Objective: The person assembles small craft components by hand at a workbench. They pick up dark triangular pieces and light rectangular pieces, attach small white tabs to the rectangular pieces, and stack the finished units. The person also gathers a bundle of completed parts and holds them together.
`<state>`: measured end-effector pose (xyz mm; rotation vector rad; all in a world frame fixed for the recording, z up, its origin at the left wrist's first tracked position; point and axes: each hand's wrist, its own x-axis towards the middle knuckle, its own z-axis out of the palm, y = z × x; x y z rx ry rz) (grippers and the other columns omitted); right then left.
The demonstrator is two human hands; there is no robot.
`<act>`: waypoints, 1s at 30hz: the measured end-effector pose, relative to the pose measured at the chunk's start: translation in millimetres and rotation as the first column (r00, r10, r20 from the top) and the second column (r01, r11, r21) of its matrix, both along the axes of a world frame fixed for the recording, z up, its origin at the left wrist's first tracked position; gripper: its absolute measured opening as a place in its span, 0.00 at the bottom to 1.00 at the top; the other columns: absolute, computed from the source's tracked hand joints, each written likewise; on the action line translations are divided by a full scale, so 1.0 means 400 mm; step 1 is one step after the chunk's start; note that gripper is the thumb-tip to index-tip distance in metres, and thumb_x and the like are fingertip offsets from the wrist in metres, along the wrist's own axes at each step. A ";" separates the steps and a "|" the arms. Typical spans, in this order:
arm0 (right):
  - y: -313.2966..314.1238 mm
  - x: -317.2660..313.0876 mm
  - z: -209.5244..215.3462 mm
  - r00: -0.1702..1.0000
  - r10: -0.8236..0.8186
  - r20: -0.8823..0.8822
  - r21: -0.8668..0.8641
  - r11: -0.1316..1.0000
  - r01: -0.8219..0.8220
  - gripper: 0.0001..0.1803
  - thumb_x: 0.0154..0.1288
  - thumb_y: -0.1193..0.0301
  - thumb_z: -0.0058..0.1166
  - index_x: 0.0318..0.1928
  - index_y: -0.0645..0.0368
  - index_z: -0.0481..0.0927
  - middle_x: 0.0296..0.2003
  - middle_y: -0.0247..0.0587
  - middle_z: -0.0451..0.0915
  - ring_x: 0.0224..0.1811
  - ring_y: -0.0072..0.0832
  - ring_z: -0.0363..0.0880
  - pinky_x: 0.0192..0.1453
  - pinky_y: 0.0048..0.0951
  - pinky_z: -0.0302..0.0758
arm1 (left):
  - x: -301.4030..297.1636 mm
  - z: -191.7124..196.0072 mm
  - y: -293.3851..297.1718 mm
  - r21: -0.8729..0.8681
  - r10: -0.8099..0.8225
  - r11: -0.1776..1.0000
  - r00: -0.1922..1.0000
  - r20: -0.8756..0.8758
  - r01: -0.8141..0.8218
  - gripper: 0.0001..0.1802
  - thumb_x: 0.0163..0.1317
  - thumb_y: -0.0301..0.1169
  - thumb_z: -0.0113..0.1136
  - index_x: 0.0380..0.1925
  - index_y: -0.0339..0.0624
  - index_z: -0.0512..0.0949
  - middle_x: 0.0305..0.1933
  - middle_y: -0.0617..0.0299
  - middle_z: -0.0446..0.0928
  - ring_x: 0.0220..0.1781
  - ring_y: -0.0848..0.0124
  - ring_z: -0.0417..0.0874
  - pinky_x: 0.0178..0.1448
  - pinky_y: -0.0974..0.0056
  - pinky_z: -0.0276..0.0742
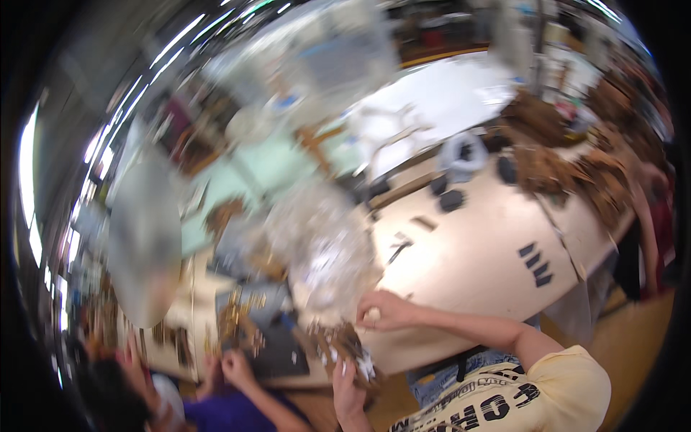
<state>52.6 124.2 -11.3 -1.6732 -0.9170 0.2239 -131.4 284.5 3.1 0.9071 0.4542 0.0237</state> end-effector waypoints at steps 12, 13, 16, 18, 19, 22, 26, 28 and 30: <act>-0.413 -0.256 0.175 0.753 -0.635 0.169 -0.146 0.740 0.657 0.07 0.57 0.63 0.63 0.31 0.52 0.87 0.45 0.35 0.80 0.52 0.36 0.77 0.57 0.36 0.71 | 0.238 -0.048 -0.198 -0.342 -0.772 0.413 0.523 0.360 0.844 0.33 0.72 0.42 0.56 0.69 0.35 0.62 0.63 0.52 0.72 0.54 0.57 0.81 0.55 0.51 0.79; -0.433 -0.276 0.190 0.727 -0.667 0.161 -0.179 0.705 0.686 0.07 0.57 0.63 0.64 0.31 0.52 0.87 0.45 0.35 0.80 0.52 0.36 0.77 0.57 0.36 0.71 | 0.242 -0.043 -0.222 -0.370 -0.780 0.343 0.481 0.401 0.864 0.33 0.72 0.42 0.56 0.69 0.35 0.61 0.64 0.52 0.72 0.55 0.57 0.80 0.55 0.52 0.78; -0.496 -0.335 0.213 0.663 -0.728 0.175 -0.200 0.633 0.748 0.08 0.57 0.63 0.64 0.32 0.52 0.87 0.46 0.34 0.80 0.52 0.36 0.76 0.57 0.37 0.71 | 0.250 -0.034 -0.281 -0.282 -0.888 0.252 0.337 0.313 0.926 0.35 0.71 0.43 0.57 0.70 0.35 0.61 0.64 0.52 0.71 0.56 0.56 0.80 0.55 0.52 0.76; -0.533 -0.353 0.214 0.658 -0.734 0.170 -0.196 0.629 0.752 0.08 0.56 0.63 0.65 0.33 0.52 0.87 0.46 0.34 0.80 0.52 0.36 0.76 0.56 0.37 0.71 | 0.239 -0.033 -0.314 -0.260 -0.908 0.247 0.317 0.274 0.933 0.34 0.69 0.42 0.59 0.68 0.32 0.63 0.64 0.51 0.72 0.56 0.56 0.80 0.55 0.52 0.77; -0.551 -0.356 0.209 0.690 -0.713 0.124 -0.175 0.668 0.723 0.06 0.61 0.64 0.65 0.34 0.52 0.86 0.45 0.32 0.81 0.51 0.31 0.77 0.56 0.35 0.72 | 0.231 -0.030 -0.322 -0.242 -0.915 0.257 0.316 0.251 0.936 0.34 0.69 0.42 0.59 0.67 0.32 0.64 0.64 0.51 0.72 0.57 0.56 0.80 0.55 0.52 0.77; -0.615 -0.323 0.179 0.745 -0.484 -0.460 -0.119 0.865 0.488 0.05 0.63 0.69 0.63 0.38 0.55 0.85 0.40 0.31 0.81 0.48 0.27 0.77 0.55 0.34 0.73 | 0.181 -0.012 -0.351 -0.243 -0.895 0.324 0.379 0.234 0.914 0.35 0.67 0.43 0.61 0.66 0.31 0.65 0.61 0.49 0.72 0.52 0.57 0.79 0.54 0.54 0.75; -0.688 -0.308 0.115 0.527 0.415 -0.741 0.603 0.757 0.252 0.16 0.74 0.65 0.45 0.26 0.54 0.74 0.34 0.34 0.77 0.44 0.29 0.74 0.54 0.31 0.70 | 0.067 0.037 -0.398 -0.250 -0.847 0.400 0.460 0.267 0.882 0.38 0.61 0.48 0.65 0.64 0.35 0.66 0.56 0.49 0.72 0.42 0.61 0.76 0.43 0.58 0.68; -0.704 -0.321 0.091 0.378 0.703 -0.603 0.796 0.562 0.225 0.17 0.75 0.65 0.36 0.25 0.51 0.66 0.32 0.34 0.74 0.46 0.32 0.72 0.56 0.33 0.68 | 0.050 0.056 -0.456 -0.192 -0.849 0.339 0.387 0.358 0.921 0.45 0.59 0.54 0.66 0.63 0.28 0.66 0.55 0.50 0.73 0.49 0.62 0.78 0.49 0.63 0.73; -0.726 -0.353 0.080 0.238 0.896 -0.375 0.908 0.302 0.291 0.16 0.74 0.66 0.36 0.26 0.51 0.65 0.31 0.34 0.72 0.47 0.34 0.71 0.58 0.34 0.67 | 0.028 0.073 -0.520 -0.227 -0.866 0.319 0.381 0.325 0.920 0.43 0.61 0.53 0.65 0.62 0.28 0.66 0.55 0.51 0.73 0.47 0.63 0.77 0.47 0.64 0.73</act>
